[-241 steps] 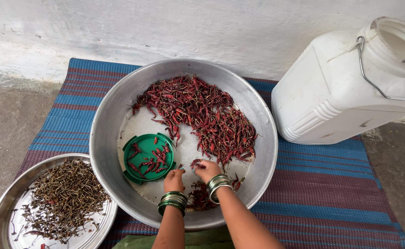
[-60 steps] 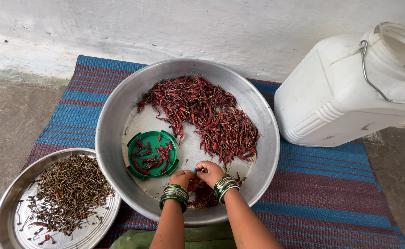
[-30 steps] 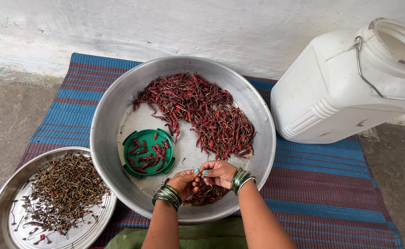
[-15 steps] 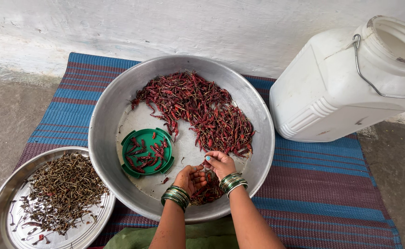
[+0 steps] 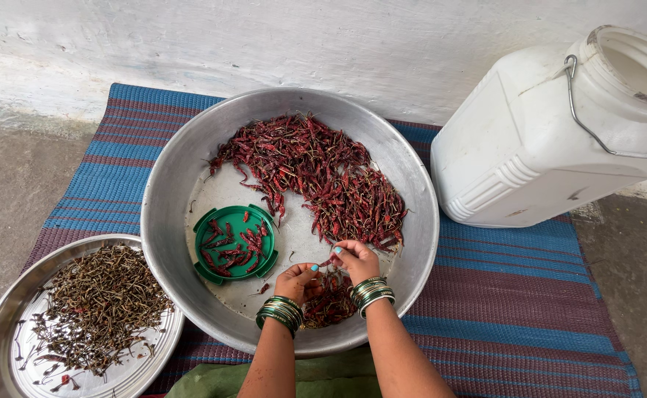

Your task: The person picks up dried red chilies, pulls off the stems by hand, and places the destemmed chilies into a container.

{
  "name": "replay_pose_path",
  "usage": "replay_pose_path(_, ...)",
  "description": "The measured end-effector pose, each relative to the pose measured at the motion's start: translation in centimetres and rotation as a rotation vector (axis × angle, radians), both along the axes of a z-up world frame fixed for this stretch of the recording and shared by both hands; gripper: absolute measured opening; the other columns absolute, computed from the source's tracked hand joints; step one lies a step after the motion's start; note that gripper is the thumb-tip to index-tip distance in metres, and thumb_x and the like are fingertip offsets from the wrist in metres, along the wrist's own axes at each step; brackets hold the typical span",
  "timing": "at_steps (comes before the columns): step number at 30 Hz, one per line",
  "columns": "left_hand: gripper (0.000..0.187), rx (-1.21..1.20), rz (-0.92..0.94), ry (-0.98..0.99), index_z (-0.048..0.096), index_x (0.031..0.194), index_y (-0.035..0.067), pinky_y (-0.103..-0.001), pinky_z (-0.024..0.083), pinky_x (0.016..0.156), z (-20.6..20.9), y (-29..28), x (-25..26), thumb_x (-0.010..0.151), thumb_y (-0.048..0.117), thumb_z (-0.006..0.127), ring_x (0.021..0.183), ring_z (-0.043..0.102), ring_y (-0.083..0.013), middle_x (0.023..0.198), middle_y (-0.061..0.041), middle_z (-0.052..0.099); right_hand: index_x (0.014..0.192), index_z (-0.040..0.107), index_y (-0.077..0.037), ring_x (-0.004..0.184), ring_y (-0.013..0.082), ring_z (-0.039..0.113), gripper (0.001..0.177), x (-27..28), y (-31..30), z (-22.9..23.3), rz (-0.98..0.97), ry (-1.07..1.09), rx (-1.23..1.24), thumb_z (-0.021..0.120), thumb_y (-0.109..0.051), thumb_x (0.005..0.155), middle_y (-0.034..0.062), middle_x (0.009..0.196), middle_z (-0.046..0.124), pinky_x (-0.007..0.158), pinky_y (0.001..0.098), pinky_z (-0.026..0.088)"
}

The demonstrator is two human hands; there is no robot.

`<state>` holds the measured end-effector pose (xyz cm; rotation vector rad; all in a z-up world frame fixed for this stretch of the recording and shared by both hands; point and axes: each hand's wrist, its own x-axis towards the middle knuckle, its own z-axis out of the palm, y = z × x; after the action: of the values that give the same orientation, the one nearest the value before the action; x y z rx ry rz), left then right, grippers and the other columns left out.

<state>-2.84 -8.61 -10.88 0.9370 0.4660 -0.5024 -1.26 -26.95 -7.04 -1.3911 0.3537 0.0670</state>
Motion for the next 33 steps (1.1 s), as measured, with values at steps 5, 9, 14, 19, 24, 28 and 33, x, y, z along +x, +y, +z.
replay_pose_path(5,0.013,0.072,0.062,-0.054,0.07,0.1,0.002,-0.032,0.061,0.062,-1.4,-0.1,0.1,0.092,0.013,0.071,0.069,0.065,-0.0143,0.086,-0.007,0.072,0.11,0.061,0.003,0.08,0.0194,0.072,0.023,0.0,-0.9,-1.6,-0.086,0.128,0.381,0.058,-0.004,0.088,0.0094,0.092,0.07,0.073,0.0359,0.064)
replay_pose_path(9,0.013,0.147,0.064,-0.069,0.07,0.098,0.004,-0.03,0.056,0.058,-1.6,0.0,0.4,0.09,0.013,0.073,0.067,0.064,-0.0144,0.087,-0.007,0.073,0.118,0.067,0.001,0.076,0.0124,0.066,0.025,-0.2,0.5,-1.9,0.298,0.156,0.214,0.067,-0.006,0.094,0.007,0.091,0.068,0.07,0.0283,0.057)
replay_pose_path(14,0.014,0.015,0.085,-0.043,0.068,0.096,0.008,-0.028,0.053,0.055,-0.3,0.4,0.3,0.086,0.016,0.073,0.066,0.064,-0.0148,0.084,-0.006,0.073,0.113,0.068,0.002,0.076,0.0122,0.068,0.02,0.1,1.5,-1.3,0.37,0.102,0.099,0.065,-0.005,0.094,0.0067,0.092,0.073,0.067,0.0255,0.055)
replay_pose_path(19,0.019,-0.036,0.052,0.049,0.067,0.094,0.008,-0.03,0.053,0.057,0.2,0.5,0.1,0.091,0.023,0.078,0.066,0.061,-0.0137,0.079,-0.001,0.066,0.114,0.071,-0.001,0.073,0.0109,0.065,0.021,0.1,1.1,-0.4,0.411,0.048,0.068,0.068,-0.004,0.094,0.0054,0.091,0.073,0.066,0.0245,0.055)
replay_pose_path(24,0.014,-0.048,0.038,0.021,0.069,0.095,0.005,-0.03,0.054,0.059,-2.2,0.3,0.4,0.093,0.018,0.072,0.068,0.061,-0.0126,0.08,-0.001,0.068,0.11,0.072,-0.002,0.078,0.0068,0.067,0.019,0.1,1.4,1.7,0.457,-0.006,-0.088,0.068,-0.005,0.093,0.0036,0.093,0.074,0.068,0.0233,0.056)
replay_pose_path(28,0.012,-0.04,0.104,-0.071,0.07,0.095,0.005,-0.031,0.052,0.056,-3.4,0.2,0.8,0.094,0.018,0.07,0.064,0.055,-0.0115,0.078,0.0,0.065,0.093,0.071,0.003,0.069,0.0107,0.06,0.019,0.5,2.0,2.4,0.454,0.052,-0.471,0.077,-0.015,0.094,0.0054,0.085,0.068,0.063,0.0259,0.054)
replay_pose_path(33,0.013,-0.098,0.084,-0.071,0.069,0.096,0.005,-0.029,0.051,0.057,-1.8,0.8,0.6,0.096,0.018,0.07,0.062,0.053,-0.0117,0.077,-0.001,0.063,0.088,0.069,-0.004,0.067,0.009,0.057,0.014,0.7,1.8,0.1,0.43,0.025,0.08,0.072,-0.016,0.094,0.0007,0.077,0.066,0.062,0.0251,0.051)
